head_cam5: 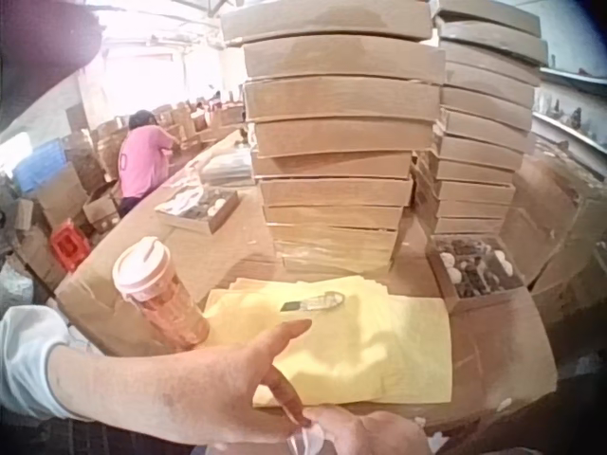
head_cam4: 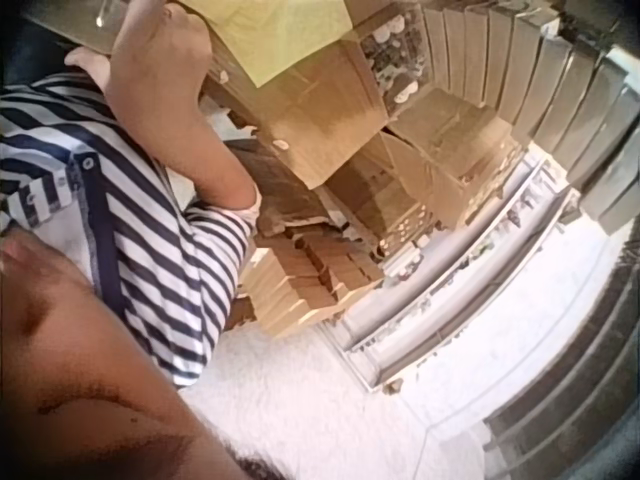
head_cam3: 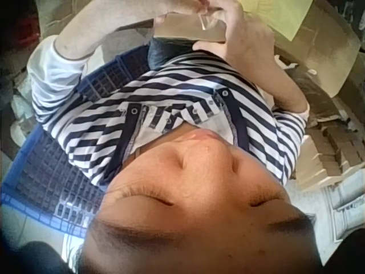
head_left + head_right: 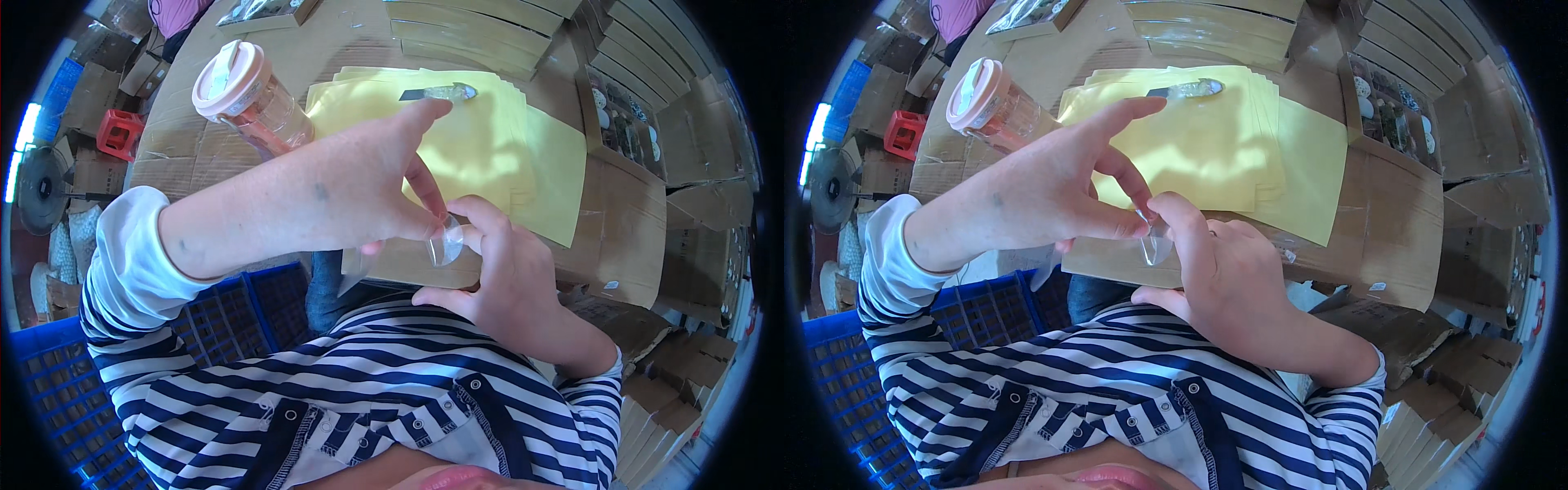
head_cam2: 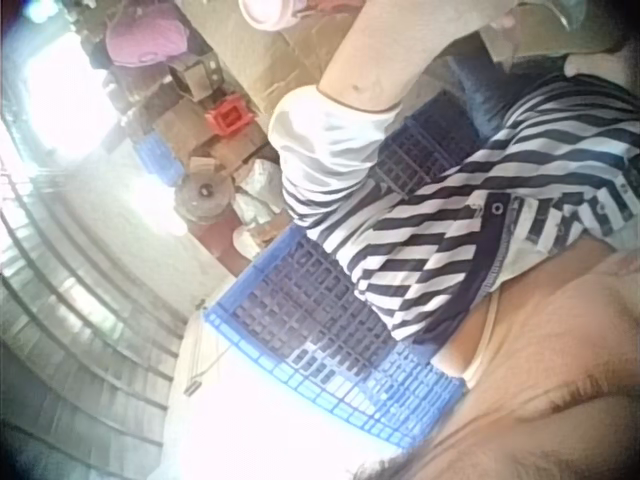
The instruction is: The recorder is packaging small decorative items into boxes and sealing them with tape and labels.
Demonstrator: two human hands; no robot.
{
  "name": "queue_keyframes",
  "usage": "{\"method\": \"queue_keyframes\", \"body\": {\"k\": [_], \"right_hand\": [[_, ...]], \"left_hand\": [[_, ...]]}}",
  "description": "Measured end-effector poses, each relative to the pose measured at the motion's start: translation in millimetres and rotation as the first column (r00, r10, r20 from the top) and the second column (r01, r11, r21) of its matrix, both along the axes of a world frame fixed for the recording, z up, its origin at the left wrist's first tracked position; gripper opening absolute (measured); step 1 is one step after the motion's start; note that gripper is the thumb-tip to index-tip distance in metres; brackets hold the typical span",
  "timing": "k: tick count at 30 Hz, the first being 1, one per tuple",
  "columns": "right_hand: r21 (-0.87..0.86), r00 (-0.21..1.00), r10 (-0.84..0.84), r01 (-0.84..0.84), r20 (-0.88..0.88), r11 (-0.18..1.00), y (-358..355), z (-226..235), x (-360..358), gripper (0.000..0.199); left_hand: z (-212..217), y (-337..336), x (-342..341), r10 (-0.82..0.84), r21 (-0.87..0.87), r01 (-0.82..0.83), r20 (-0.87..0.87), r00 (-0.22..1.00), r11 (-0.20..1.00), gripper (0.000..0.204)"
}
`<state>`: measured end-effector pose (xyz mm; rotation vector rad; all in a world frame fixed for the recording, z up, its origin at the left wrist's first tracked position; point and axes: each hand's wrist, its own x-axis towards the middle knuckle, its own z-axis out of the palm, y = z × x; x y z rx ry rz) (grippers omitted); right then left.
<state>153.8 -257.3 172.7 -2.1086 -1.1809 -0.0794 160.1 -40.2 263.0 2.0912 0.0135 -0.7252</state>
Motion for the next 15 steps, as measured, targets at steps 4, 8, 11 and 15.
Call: {"method": "queue_keyframes", "body": {"k": [4, 8, 11, 15], "right_hand": [[-0.072, 0.997, -0.016, 0.011, -0.078, 0.997, 0.7, 1.4, -1.4, 0.104], [-0.097, 0.991, -0.038, 0.025, -0.128, 0.995, 5.8, 8.5, -0.2, 0.102], [-0.132, 0.978, -0.057, 0.03, -0.201, 0.991, 5.5, 8.8, 0.4, 0.102], [-0.011, 0.99, 0.002, -0.003, -0.144, 1.0, 5.8, -0.5, 2.7, 0.098]], "left_hand": [[-7.9, -2.5, 1.0, -0.045, 0.023, 0.044, 0.02, 0.999, 0.999, 0.098], [-21.5, 0.5, -1.2, -0.077, 0.065, 0.067, 0.163, 0.984, 0.996, 0.098], [-32.6, -0.5, -3.7, -0.119, 0.043, 0.111, 0.347, 0.93, 0.993, 0.1], [-40.1, -0.2, -6.4, -0.139, 0.053, 0.129, 0.413, 0.9, 0.99, 0.102]]}}
